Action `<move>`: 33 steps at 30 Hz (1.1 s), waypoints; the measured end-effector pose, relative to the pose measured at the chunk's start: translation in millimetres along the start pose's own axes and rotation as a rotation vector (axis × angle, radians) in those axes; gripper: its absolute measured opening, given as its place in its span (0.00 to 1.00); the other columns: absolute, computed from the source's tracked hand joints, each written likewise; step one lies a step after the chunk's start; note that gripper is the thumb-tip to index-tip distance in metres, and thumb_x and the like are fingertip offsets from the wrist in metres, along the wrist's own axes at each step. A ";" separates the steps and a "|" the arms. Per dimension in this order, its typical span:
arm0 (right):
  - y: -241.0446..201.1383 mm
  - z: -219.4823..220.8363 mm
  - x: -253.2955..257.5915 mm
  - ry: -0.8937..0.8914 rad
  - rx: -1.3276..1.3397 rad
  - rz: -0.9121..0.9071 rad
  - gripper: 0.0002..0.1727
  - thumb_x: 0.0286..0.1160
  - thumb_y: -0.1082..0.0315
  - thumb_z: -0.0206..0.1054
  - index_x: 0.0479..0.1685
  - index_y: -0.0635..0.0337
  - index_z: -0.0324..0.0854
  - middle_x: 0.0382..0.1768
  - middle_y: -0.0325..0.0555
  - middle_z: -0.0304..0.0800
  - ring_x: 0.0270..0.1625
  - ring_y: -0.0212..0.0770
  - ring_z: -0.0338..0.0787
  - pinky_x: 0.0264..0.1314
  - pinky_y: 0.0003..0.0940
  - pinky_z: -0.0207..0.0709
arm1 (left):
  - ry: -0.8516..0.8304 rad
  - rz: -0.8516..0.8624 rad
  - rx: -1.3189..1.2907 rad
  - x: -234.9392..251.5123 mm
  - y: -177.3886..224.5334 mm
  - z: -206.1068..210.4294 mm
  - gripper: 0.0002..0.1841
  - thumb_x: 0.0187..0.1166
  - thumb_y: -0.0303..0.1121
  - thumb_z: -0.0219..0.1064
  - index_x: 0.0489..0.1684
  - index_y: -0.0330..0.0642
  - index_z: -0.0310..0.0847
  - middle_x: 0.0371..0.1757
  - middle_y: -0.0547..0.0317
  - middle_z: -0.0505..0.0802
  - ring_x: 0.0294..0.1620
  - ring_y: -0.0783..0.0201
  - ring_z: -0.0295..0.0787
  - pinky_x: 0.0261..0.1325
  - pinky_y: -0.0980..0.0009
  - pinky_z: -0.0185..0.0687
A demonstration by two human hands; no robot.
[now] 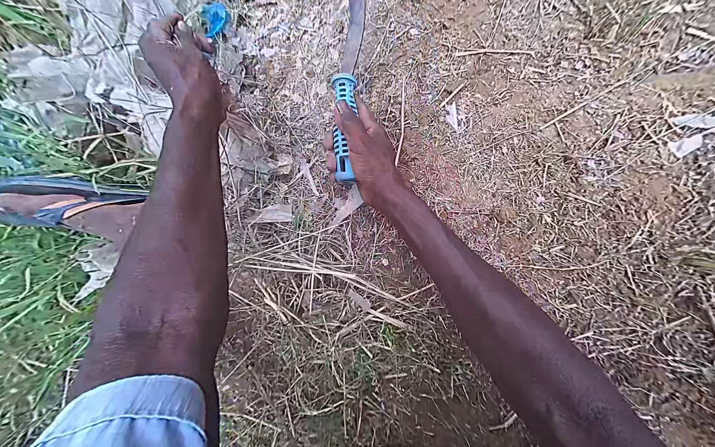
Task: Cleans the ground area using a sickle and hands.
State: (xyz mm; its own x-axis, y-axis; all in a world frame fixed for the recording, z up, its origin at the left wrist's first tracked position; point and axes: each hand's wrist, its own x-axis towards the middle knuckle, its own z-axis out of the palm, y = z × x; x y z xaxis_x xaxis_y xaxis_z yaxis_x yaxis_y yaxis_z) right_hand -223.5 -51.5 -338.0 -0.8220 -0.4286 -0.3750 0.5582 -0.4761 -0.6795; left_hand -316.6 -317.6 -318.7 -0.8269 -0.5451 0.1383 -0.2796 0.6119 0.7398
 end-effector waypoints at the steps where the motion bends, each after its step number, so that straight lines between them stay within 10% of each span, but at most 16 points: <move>1: 1.9 3.5 5.3 -0.050 -0.077 0.039 0.29 0.96 0.56 0.49 0.92 0.53 0.54 0.27 0.47 0.79 0.18 0.38 0.80 0.19 0.31 0.80 | 0.002 0.006 0.007 1.6 1.5 -0.4 0.20 0.92 0.33 0.45 0.71 0.31 0.73 0.46 0.62 0.87 0.45 0.74 0.83 0.54 0.74 0.80; 5: 19.6 3.9 -14.1 -0.333 -0.390 0.316 0.28 0.95 0.54 0.50 0.89 0.49 0.60 0.32 0.48 0.79 0.20 0.37 0.78 0.18 0.29 0.76 | 0.075 0.015 0.042 8.5 3.8 -12.1 0.17 0.90 0.32 0.46 0.64 0.32 0.77 0.38 0.66 0.85 0.38 0.76 0.82 0.51 0.74 0.80; 10: 31.7 -15.8 -54.8 -0.123 -0.088 0.111 0.29 0.95 0.61 0.51 0.92 0.51 0.53 0.33 0.47 0.80 0.19 0.37 0.80 0.19 0.30 0.80 | 0.035 -0.040 0.280 -18.4 -19.2 -26.3 0.21 0.89 0.35 0.48 0.73 0.34 0.75 0.50 0.57 0.89 0.49 0.71 0.85 0.61 0.71 0.79; 15: 3.0 -54.3 -85.4 0.058 0.101 0.027 0.29 0.95 0.59 0.46 0.92 0.48 0.47 0.28 0.44 0.81 0.18 0.34 0.81 0.18 0.26 0.80 | -0.151 -0.047 0.589 -32.8 -10.7 -9.3 0.27 0.90 0.45 0.45 0.76 0.37 0.75 0.75 0.34 0.83 0.80 0.38 0.75 0.79 0.35 0.64; 19: 3.0 -74.9 -117.8 0.068 0.055 0.050 0.29 0.95 0.54 0.47 0.92 0.40 0.51 0.31 0.44 0.82 0.18 0.32 0.80 0.18 0.23 0.79 | -0.215 -0.038 0.697 -25.5 -0.8 14.2 0.42 0.84 0.59 0.55 0.88 0.32 0.58 0.87 0.29 0.68 0.88 0.30 0.60 0.83 0.28 0.52; 26: 0.7 -78.7 -120.8 -0.006 -0.031 0.031 0.30 0.93 0.57 0.50 0.93 0.40 0.51 0.32 0.44 0.83 0.18 0.32 0.80 0.17 0.23 0.78 | -0.343 -0.116 0.922 -25.8 -3.4 14.2 0.25 0.88 0.37 0.57 0.71 0.21 0.68 0.70 0.17 0.80 0.75 0.22 0.75 0.69 0.25 0.69; 33: -26.4 -56.2 -57.6 -0.053 -0.100 -0.055 0.30 0.95 0.60 0.49 0.93 0.52 0.51 0.29 0.46 0.84 0.17 0.36 0.82 0.16 0.29 0.81 | -0.324 -0.045 0.969 2.3 35.0 -14.6 0.27 0.91 0.41 0.45 0.70 0.22 0.74 0.72 0.15 0.79 0.77 0.20 0.73 0.71 0.20 0.62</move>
State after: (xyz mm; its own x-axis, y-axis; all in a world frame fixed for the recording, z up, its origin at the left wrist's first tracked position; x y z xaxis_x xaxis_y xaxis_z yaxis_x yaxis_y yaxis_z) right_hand -197.3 28.9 -333.9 -0.8427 -0.4448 -0.3034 0.4959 -0.4219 -0.7590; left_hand -321.2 -305.8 -282.9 -0.8581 -0.4854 -0.1674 -0.4689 0.8736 -0.1301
